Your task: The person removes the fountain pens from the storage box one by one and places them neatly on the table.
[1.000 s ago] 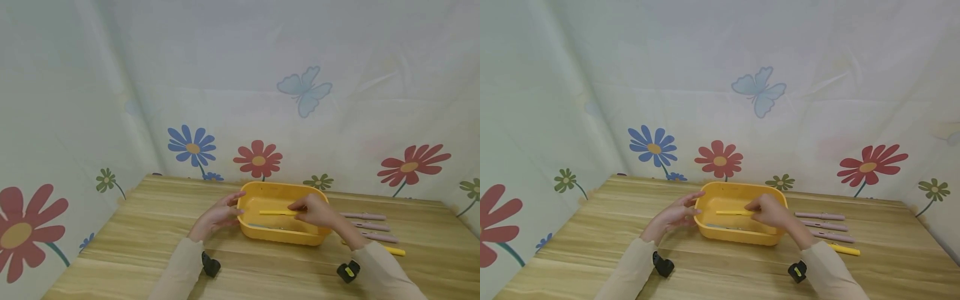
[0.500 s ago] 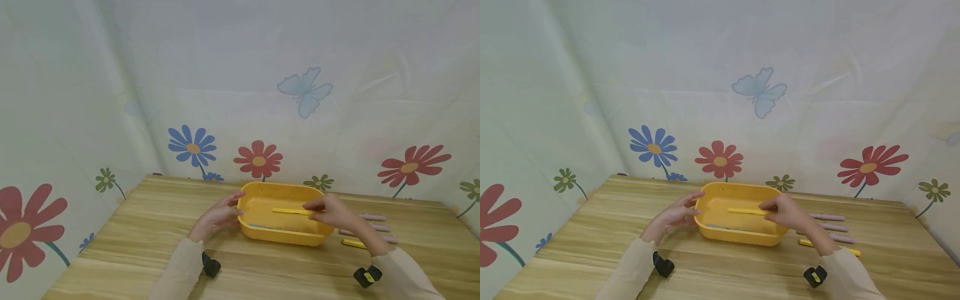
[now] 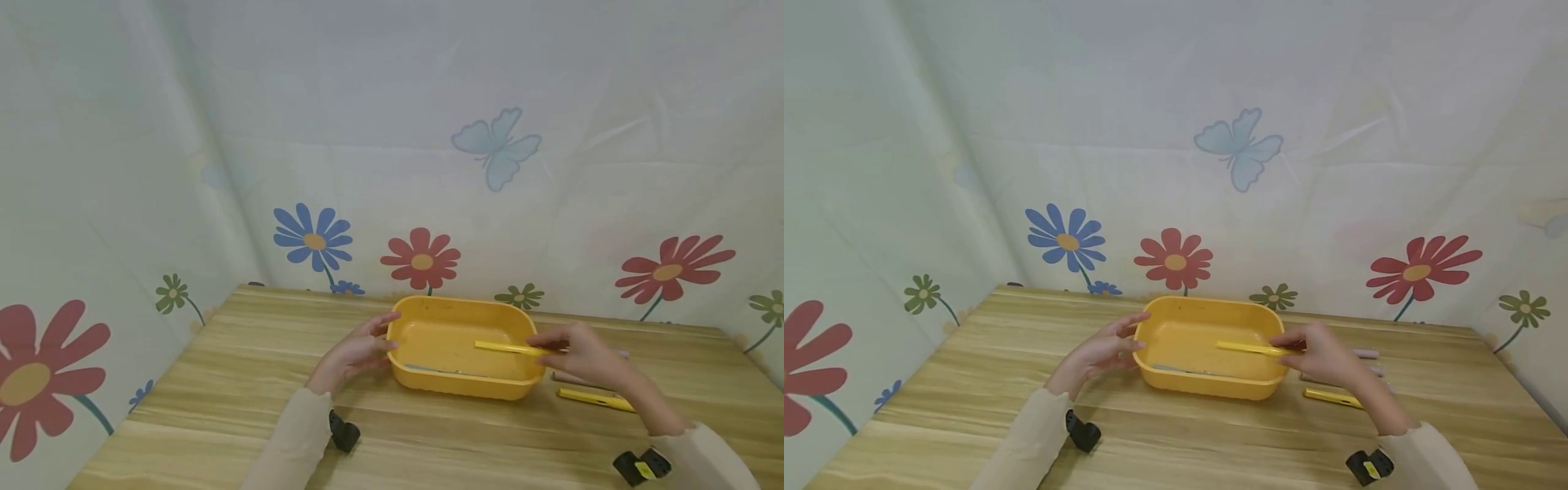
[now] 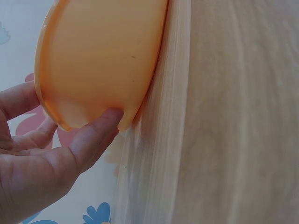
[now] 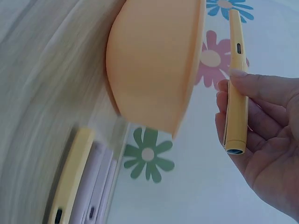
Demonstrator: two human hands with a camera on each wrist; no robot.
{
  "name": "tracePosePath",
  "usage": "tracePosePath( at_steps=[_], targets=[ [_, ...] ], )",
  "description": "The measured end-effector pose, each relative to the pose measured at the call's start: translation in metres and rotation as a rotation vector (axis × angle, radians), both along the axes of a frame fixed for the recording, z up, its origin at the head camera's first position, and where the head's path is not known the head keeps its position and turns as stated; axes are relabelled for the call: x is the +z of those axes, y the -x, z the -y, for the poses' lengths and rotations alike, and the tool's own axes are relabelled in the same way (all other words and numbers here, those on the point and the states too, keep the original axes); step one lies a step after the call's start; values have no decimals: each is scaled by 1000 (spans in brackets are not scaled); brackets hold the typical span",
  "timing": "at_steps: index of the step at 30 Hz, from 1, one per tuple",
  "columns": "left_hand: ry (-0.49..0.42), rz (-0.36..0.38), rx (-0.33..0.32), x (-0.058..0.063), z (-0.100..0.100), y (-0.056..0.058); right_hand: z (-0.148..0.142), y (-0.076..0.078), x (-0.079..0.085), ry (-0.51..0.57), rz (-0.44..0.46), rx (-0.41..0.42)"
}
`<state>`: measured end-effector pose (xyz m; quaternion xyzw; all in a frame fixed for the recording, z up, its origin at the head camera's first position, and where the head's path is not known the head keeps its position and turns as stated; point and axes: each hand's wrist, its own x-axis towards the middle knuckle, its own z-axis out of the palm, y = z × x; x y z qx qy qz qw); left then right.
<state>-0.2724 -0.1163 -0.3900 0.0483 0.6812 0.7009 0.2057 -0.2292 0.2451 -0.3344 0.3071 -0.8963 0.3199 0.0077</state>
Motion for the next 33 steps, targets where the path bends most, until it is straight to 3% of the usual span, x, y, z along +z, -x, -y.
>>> tracePosePath(
  at_steps=[10, 19, 29, 33],
  targets=[
    [4, -4, -10, 1, 1, 1, -28, -13, 1, 8, -82, -40],
    [9, -16, -18, 0, 1, 1, -51, -21, -7, 1, -97, -68],
    [-23, 36, 16, 0, -1, 2, -73, -32, -13, -34, -96, -140],
    [-11, 38, 26, -1, -2, 2, -82, -35, -19, -12, -106, -120]
  ],
)
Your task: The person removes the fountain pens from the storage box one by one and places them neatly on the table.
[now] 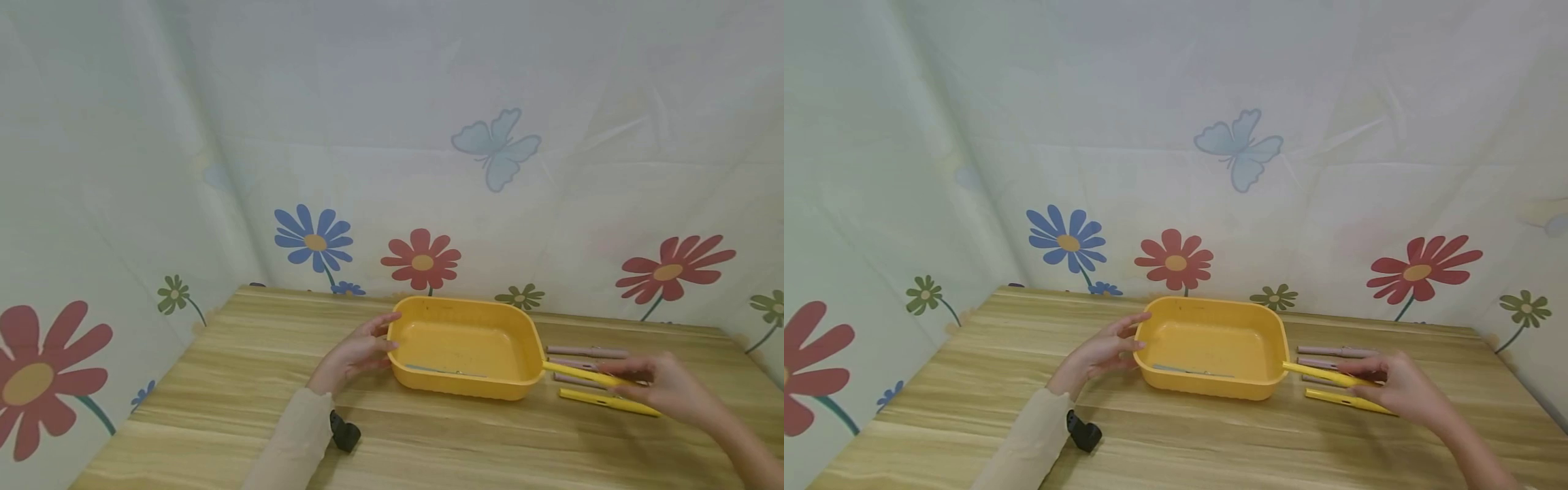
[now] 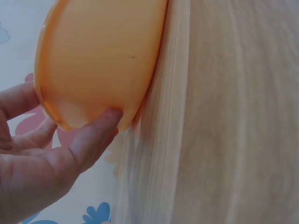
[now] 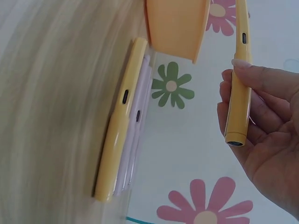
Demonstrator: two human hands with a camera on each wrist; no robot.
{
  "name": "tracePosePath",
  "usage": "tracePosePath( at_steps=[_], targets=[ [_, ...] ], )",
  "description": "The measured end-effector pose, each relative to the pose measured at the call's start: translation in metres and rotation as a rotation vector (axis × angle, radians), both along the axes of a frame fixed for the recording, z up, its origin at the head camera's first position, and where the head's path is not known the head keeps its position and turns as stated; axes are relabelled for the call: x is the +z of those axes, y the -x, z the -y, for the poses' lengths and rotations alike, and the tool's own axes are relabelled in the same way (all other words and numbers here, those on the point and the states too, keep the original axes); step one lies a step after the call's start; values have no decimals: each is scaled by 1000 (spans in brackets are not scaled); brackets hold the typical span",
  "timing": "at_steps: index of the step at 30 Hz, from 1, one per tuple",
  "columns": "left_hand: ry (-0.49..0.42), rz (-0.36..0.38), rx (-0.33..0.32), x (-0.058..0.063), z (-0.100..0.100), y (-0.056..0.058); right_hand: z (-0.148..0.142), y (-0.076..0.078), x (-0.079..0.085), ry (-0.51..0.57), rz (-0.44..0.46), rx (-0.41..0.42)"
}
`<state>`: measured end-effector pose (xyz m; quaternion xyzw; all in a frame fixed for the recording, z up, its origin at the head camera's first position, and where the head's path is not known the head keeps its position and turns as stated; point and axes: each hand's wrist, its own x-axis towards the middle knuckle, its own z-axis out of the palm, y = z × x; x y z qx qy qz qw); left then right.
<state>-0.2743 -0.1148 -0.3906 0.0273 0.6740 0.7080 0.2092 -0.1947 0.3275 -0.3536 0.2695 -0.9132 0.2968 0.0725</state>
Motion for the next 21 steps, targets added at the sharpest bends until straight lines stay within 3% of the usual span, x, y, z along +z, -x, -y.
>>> tracePosePath(
  at_steps=[6, 12, 21],
  targets=[
    [6, -13, -5, 1, 0, -1, -11, -4, -10, 50, 27, 18],
    [25, -12, 3, 1, 0, -1, -15, -5, -19, 15, 22, -18],
    [30, -27, -6, 1, 0, -1, -25, -7, -33, 38, 3, 3]
  ],
)
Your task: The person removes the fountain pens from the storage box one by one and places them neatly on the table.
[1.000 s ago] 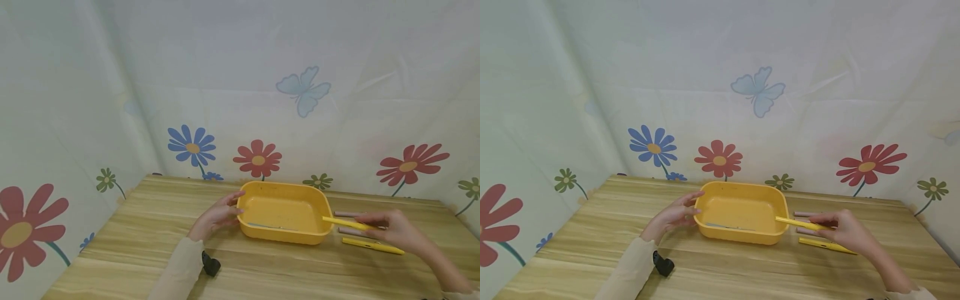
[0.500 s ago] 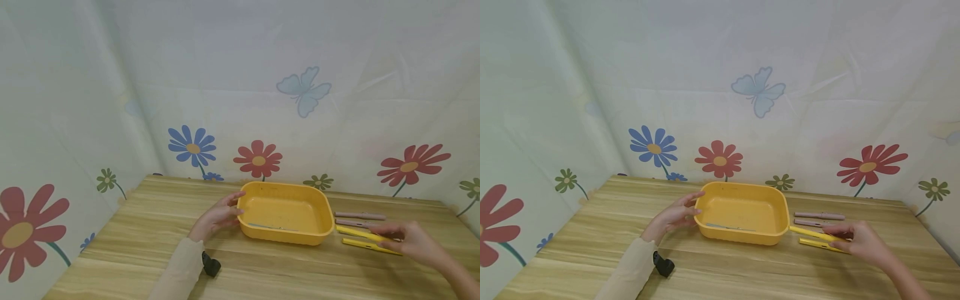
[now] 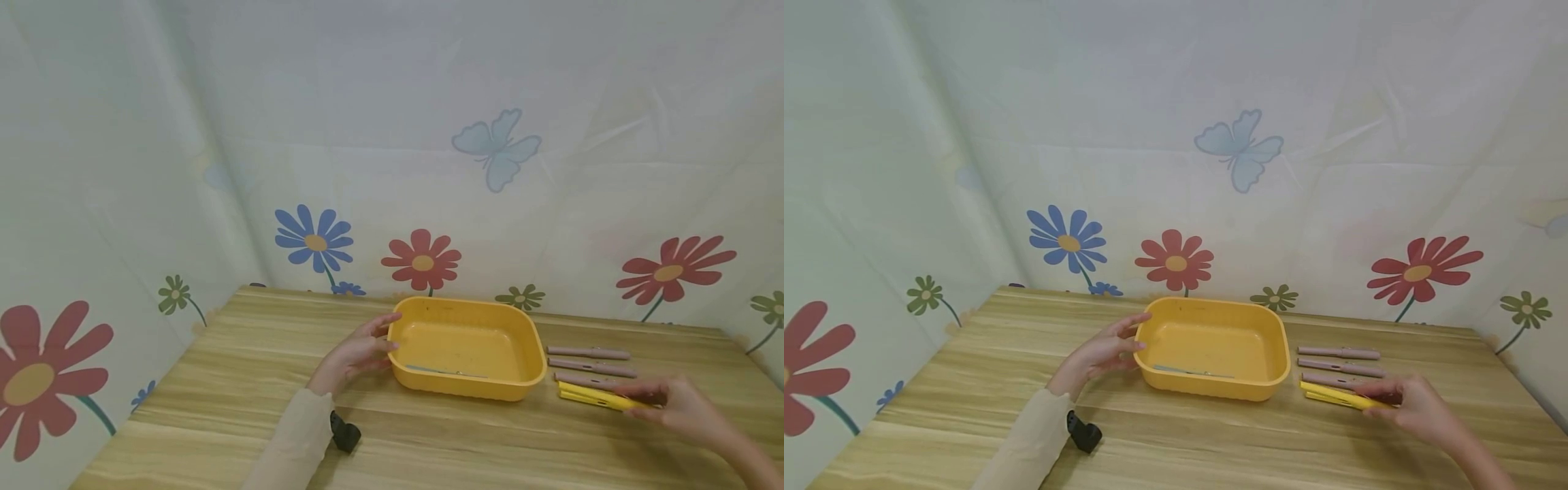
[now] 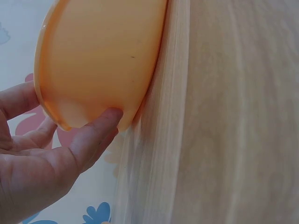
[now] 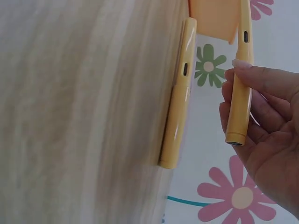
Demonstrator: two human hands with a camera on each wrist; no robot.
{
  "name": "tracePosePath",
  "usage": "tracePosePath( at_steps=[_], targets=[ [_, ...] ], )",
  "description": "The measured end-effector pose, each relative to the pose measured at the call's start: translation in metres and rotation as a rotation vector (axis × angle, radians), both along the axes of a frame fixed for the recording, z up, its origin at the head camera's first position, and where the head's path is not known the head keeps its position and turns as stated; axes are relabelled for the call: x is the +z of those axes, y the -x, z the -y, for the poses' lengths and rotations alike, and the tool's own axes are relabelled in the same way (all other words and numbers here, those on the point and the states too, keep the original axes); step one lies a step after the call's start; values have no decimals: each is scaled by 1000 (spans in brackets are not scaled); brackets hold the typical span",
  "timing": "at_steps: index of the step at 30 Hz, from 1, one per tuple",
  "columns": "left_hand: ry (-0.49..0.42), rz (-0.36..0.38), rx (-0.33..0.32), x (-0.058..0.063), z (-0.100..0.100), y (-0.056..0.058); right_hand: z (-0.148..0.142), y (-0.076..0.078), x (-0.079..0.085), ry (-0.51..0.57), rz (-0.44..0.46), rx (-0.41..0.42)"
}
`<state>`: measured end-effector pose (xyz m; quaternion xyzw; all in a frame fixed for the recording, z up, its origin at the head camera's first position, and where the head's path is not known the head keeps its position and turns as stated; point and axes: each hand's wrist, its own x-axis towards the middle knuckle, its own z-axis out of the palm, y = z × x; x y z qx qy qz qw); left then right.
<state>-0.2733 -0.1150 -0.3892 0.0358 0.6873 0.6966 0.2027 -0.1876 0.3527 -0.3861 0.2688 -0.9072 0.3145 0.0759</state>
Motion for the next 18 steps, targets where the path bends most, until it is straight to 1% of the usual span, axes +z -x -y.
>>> tracePosePath(
  at_steps=[2, 7, 10, 13, 18],
  targets=[
    [-5, 1, 1, 0, 0, 0, -2, 0, -2, -6, 13, -3],
    [-7, 2, -1, 1, 0, 0, -6, 0, -7, -23, 87, 6],
    [-8, 2, -4, 1, 0, 0, -7, 0, -10, -34, 114, 17],
    [-10, 4, -4, 0, 0, 0, -9, 1, -10, -57, 136, 17],
    [-10, 7, -3, 1, 0, 0, -12, 2, -12, -75, 135, 45]
  ],
)
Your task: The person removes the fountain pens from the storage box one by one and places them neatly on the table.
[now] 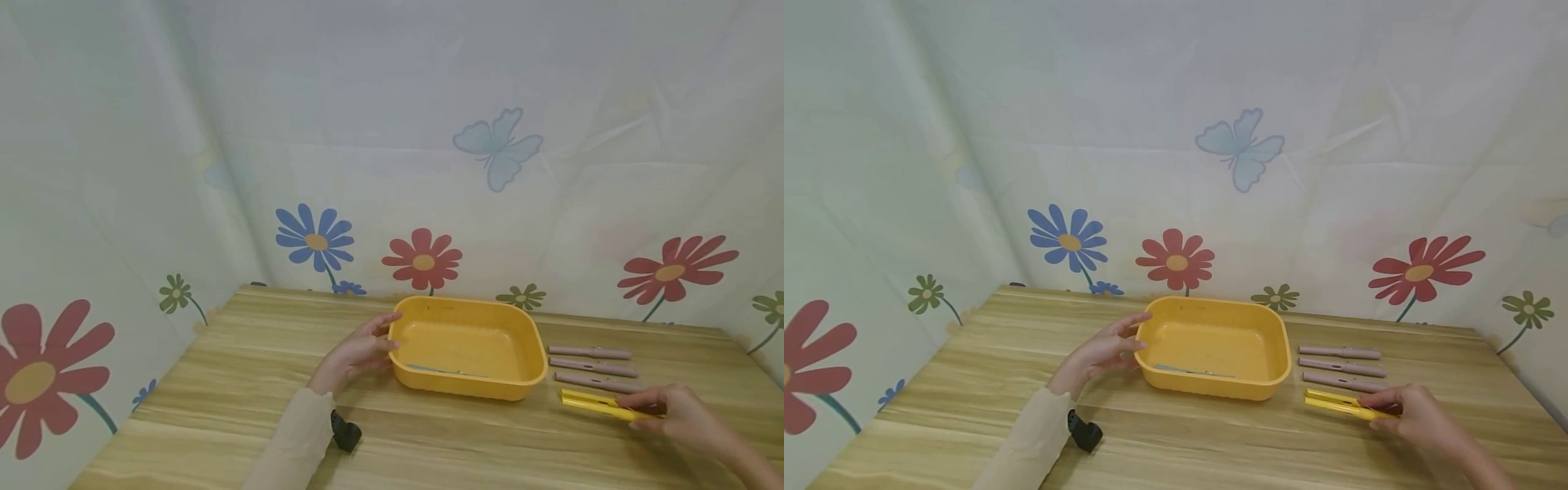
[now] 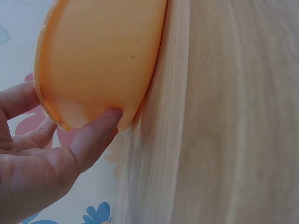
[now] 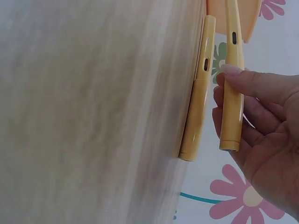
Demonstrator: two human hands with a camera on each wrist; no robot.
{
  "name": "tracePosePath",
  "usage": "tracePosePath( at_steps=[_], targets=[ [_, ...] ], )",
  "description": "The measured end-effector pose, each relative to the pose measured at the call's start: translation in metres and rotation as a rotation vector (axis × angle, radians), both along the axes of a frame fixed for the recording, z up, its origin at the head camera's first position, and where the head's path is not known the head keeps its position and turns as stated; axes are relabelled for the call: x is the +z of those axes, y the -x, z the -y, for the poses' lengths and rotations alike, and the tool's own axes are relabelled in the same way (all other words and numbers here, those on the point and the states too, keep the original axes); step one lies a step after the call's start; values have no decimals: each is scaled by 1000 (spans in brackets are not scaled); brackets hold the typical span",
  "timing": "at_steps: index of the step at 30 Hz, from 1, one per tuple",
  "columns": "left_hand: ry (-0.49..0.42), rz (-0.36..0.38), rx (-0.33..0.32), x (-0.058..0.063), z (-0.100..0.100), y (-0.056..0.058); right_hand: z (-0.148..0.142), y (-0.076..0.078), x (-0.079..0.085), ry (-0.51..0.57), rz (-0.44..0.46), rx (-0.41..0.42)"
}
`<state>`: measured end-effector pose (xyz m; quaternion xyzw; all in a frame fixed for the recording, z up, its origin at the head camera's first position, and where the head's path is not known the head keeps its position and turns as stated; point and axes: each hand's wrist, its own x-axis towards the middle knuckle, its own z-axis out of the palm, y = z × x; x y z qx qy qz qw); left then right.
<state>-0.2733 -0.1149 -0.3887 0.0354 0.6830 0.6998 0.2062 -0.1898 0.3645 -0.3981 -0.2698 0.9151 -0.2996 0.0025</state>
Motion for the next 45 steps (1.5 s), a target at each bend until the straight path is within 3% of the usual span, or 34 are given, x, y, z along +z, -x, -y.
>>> tracePosePath(
  at_steps=[16, 26, 35, 45],
  targets=[
    [-14, 5, 1, 1, -1, 0, -6, 4, -5, -63, -13, 56],
    [-18, 5, 8, 0, 0, -2, -6, 6, -9, -22, -21, 133],
    [-24, 10, -1, -2, 0, -1, -4, 5, -7, -56, -1, 114],
    [-29, 6, 4, -3, 1, -1, -2, 6, -9, -61, -76, 125]
  ],
)
